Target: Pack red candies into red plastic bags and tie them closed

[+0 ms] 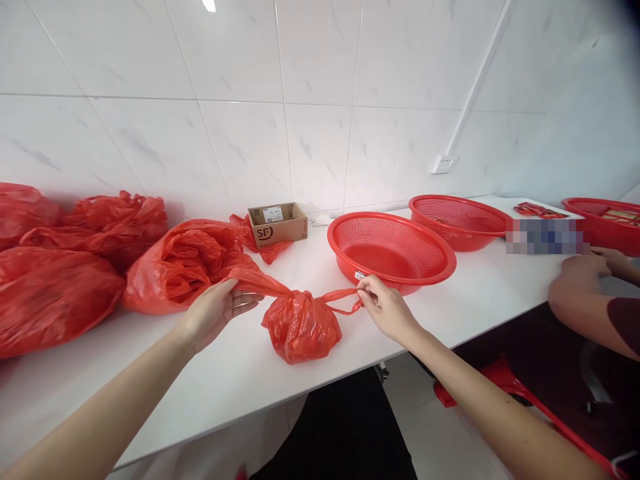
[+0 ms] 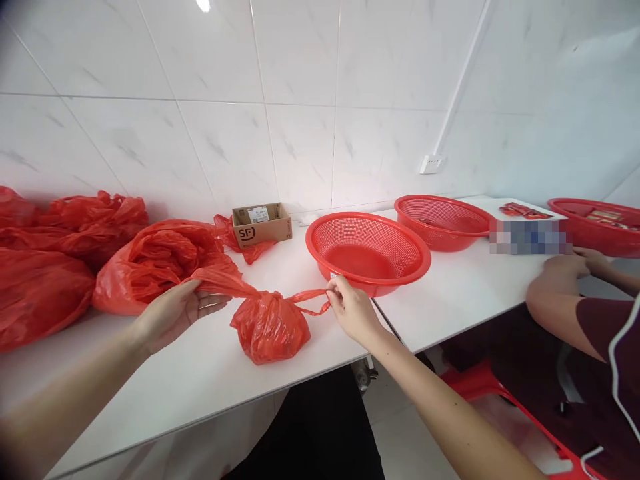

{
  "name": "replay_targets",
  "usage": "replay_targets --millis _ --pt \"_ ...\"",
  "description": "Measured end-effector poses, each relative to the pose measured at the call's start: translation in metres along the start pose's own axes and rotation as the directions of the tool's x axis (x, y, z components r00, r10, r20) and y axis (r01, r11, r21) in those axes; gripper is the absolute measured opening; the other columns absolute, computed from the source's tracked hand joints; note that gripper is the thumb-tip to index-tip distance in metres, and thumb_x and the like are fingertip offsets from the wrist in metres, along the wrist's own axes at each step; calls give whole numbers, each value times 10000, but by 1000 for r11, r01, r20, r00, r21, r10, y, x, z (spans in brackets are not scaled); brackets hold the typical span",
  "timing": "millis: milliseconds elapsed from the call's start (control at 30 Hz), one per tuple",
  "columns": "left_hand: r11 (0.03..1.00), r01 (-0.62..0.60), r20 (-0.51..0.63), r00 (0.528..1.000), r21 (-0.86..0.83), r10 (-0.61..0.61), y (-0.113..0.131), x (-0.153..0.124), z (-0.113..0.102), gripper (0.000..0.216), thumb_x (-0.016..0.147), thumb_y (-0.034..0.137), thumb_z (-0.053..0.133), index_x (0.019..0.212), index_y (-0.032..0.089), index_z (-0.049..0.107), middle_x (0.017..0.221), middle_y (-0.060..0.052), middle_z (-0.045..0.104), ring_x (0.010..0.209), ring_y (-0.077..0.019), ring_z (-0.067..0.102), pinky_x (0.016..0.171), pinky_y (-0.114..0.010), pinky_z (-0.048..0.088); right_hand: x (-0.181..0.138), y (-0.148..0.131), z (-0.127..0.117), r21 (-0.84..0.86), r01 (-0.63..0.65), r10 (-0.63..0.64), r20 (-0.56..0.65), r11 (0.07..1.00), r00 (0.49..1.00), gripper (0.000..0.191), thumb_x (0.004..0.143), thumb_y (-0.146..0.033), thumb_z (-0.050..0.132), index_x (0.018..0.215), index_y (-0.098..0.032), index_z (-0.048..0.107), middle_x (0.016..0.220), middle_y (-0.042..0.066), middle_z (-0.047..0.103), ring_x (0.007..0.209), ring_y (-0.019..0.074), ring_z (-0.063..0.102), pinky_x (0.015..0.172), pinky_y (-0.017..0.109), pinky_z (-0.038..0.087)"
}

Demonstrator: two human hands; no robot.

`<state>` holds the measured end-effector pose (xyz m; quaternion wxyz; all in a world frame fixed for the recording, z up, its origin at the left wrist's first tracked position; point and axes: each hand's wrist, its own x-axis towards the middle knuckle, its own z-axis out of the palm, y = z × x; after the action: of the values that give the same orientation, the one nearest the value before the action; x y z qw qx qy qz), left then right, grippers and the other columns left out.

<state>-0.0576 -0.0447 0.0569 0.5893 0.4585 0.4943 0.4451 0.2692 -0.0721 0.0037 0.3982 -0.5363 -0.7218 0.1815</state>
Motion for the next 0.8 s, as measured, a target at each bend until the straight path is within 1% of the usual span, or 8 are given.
replay_targets --millis 100,200,300,367,467,567,667,800 --pt "961 -189 143 976 200 162 -7 1 15 453 926 486 402 1141 156 626 1281 -139 636 1172 -275 592 1020 -470 448 4 -10 13 363 -133 146 -9 922 989 269 944 -424 416 1099 -219 496 972 73 665 891 194 652 691 308 506" --pt "841 -331 222 940 429 257 -21 0 33 555 927 562 347 1187 147 609 1326 -152 597 1226 -282 546 1036 -442 424 -3 -23 32 453 -234 227 71 860 971 390 935 -492 419 1212 -227 492 1094 91 652 1028 204 624 753 323 519" --pt "775 -365 242 930 516 276 -36 -2 50 543 938 561 333 1149 159 631 1210 -126 663 1124 -258 603 991 -390 446 -14 -35 51 293 -178 157 94 940 983 386 868 -475 562 1173 -239 555 1187 69 626 1058 200 603 865 341 479" --pt "724 -378 243 926 578 290 -44 -3 58 522 951 543 304 1057 174 658 1064 -94 710 1001 -235 642 923 -357 472 -20 -39 58 184 -139 119 118 973 986 320 830 -381 622 1114 -242 576 1132 43 649 1006 193 617 867 338 468" --pt "626 -352 200 932 696 301 -54 -1 59 540 963 521 246 851 189 656 821 -69 706 829 -224 656 779 -333 481 -24 -40 59 62 -151 139 176 986 975 276 826 -210 571 1097 -263 563 1003 3 682 884 176 642 808 328 472" --pt "507 -288 150 944 813 295 -65 3 52 532 957 505 252 646 207 565 604 -53 612 658 -221 620 644 -326 428 -24 -33 50 -11 -92 92 203 996 975 297 838 -143 521 1097 -278 570 1032 -6 681 899 167 639 807 311 463" --pt "379 -230 124 951 896 283 -75 8 46 497 947 481 292 563 222 472 552 -44 560 587 -210 587 600 -319 369 -19 -23 41 -106 -21 46 238 994 970 276 854 -131 500 1060 -271 618 1035 5 668 920 164 628 803 296 448" --pt "241 -148 84 963 959 257 -81 19 46 434 947 424 325 626 214 529 646 -68 624 648 -222 618 607 -316 370 -10 -9 42 -267 -64 139 272 962 952 212 876 -159 492 955 -246 669 951 24 651 860 172 618 732 284 422"
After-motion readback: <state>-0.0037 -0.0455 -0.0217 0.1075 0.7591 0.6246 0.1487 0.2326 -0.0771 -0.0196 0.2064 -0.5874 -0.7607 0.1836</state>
